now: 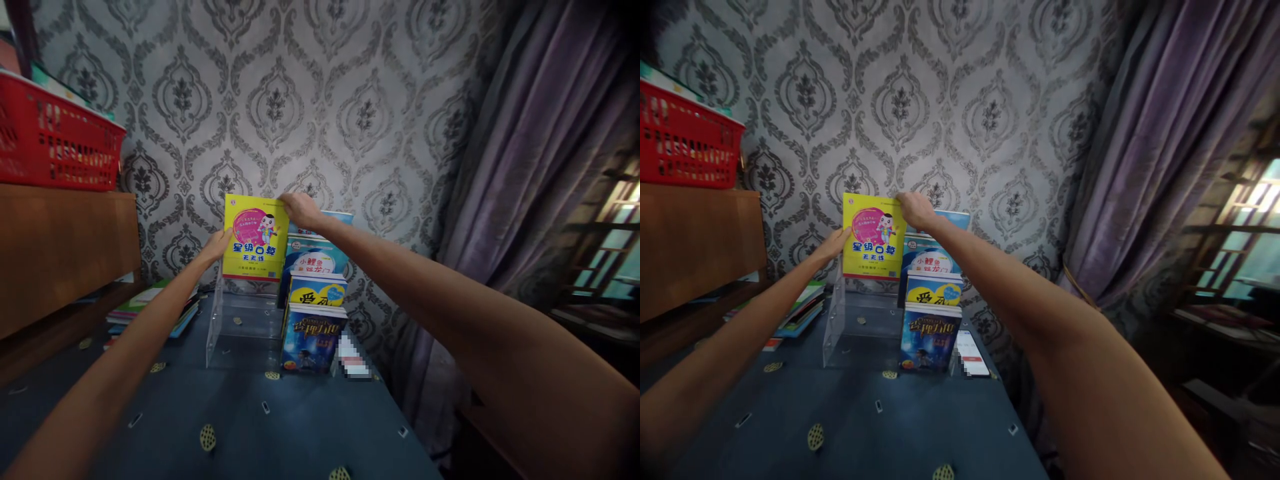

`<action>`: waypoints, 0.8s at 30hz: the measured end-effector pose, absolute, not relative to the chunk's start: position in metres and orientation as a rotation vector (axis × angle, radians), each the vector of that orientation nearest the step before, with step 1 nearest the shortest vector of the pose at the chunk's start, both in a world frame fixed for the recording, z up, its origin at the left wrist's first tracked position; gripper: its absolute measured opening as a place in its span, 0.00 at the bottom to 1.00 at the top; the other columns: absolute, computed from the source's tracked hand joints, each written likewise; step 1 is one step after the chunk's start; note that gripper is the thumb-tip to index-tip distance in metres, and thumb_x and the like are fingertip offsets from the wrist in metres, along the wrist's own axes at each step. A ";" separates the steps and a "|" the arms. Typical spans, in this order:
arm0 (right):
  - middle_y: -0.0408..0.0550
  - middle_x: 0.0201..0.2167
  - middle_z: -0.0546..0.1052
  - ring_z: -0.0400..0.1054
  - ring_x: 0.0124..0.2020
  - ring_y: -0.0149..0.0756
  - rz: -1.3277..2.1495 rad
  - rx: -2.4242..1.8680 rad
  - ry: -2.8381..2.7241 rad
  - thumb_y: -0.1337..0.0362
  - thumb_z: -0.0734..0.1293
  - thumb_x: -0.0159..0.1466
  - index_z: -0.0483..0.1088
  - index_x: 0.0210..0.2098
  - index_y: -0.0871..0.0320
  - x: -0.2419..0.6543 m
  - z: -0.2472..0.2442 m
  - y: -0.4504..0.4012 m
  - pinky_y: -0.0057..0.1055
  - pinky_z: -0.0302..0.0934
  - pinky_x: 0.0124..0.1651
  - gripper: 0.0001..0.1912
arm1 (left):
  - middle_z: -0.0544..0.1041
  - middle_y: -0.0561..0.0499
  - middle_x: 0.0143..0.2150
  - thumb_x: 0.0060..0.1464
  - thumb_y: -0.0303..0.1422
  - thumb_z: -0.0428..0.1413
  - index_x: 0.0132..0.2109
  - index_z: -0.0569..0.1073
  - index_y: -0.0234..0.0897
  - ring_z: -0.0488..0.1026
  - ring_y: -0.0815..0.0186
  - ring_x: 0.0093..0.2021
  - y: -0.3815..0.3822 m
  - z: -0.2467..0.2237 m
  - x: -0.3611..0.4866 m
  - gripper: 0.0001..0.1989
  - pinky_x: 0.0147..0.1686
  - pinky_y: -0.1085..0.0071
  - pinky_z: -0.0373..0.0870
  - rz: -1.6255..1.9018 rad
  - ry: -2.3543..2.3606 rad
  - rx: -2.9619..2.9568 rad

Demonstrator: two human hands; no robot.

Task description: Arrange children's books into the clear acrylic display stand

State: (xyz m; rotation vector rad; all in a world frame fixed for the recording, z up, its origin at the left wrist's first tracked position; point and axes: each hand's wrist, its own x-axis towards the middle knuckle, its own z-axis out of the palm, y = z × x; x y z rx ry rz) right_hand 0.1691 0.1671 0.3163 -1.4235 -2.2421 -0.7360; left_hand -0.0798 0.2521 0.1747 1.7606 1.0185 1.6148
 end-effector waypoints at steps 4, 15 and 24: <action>0.58 0.57 0.78 0.70 0.58 0.50 -0.717 -1.411 -2.231 0.71 0.57 0.66 0.72 0.59 0.61 0.172 0.316 0.169 0.41 0.63 0.59 0.24 | 0.83 0.46 0.32 0.50 0.60 0.55 0.39 0.78 0.34 0.79 0.56 0.34 0.250 0.175 -0.079 0.30 0.34 0.66 0.73 1.598 1.032 1.765; 0.59 0.56 0.78 0.71 0.57 0.50 -0.644 -1.435 -2.200 0.73 0.57 0.65 0.73 0.57 0.63 0.169 0.317 0.171 0.41 0.64 0.58 0.24 | 0.84 0.47 0.33 0.53 0.57 0.55 0.44 0.77 0.34 0.80 0.57 0.34 0.244 0.176 -0.078 0.29 0.34 0.66 0.75 1.564 1.029 1.729; 0.60 0.55 0.79 0.73 0.55 0.50 -0.592 -1.483 -2.176 0.73 0.58 0.65 0.73 0.56 0.63 0.163 0.321 0.169 0.39 0.67 0.54 0.23 | 0.84 0.46 0.35 0.50 0.62 0.56 0.45 0.76 0.34 0.80 0.57 0.35 0.234 0.180 -0.080 0.33 0.34 0.66 0.77 1.522 0.989 1.712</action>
